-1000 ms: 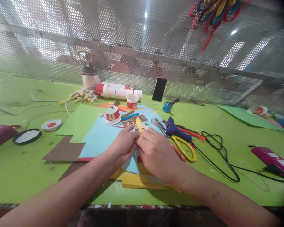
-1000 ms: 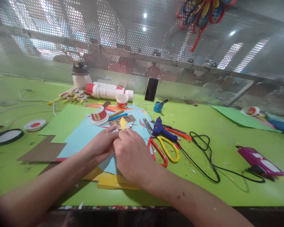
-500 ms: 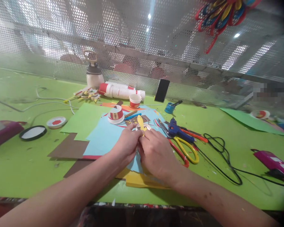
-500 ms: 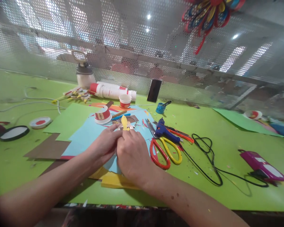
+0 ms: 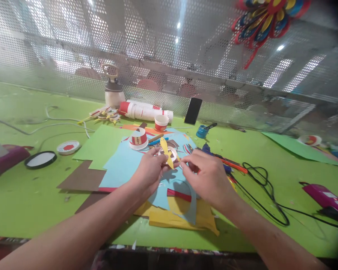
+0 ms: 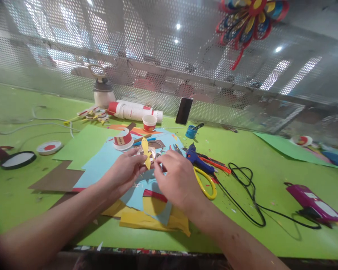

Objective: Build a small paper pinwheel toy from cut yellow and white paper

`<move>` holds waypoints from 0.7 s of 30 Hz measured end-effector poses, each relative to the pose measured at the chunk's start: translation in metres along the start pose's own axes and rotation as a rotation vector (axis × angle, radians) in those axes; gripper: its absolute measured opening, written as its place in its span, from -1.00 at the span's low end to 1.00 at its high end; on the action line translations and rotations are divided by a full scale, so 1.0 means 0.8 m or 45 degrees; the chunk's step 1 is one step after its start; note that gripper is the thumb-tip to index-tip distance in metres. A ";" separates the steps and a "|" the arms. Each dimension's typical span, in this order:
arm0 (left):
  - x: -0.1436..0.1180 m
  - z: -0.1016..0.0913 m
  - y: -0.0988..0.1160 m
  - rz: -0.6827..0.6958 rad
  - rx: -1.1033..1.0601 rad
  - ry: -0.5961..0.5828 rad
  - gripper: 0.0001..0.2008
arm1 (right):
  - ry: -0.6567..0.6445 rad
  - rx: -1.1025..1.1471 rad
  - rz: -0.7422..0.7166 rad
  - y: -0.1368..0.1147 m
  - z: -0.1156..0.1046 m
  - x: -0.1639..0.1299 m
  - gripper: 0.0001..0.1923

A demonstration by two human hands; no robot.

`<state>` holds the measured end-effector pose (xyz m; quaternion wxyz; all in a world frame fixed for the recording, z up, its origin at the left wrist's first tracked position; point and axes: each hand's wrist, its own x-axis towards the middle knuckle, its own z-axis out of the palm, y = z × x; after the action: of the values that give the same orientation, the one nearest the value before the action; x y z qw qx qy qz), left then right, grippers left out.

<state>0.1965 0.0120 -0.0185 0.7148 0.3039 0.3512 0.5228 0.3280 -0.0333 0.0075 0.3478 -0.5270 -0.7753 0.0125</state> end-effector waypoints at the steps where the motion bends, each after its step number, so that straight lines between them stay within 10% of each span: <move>1: -0.001 0.001 0.000 -0.016 0.002 -0.008 -0.73 | -0.005 0.102 0.095 0.006 -0.004 0.002 -0.84; 8: -0.005 0.003 0.000 -0.070 0.005 -0.043 -0.69 | -0.166 1.010 0.763 0.043 0.000 -0.001 -0.84; 21: -0.011 0.007 0.018 -0.013 -0.001 -0.185 -0.75 | -0.143 0.856 0.723 0.040 0.000 -0.003 -0.82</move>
<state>0.1916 0.0070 -0.0024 0.7412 0.3392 0.2997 0.4957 0.3544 -0.0210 -0.0058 0.4399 -0.5752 -0.5703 0.3878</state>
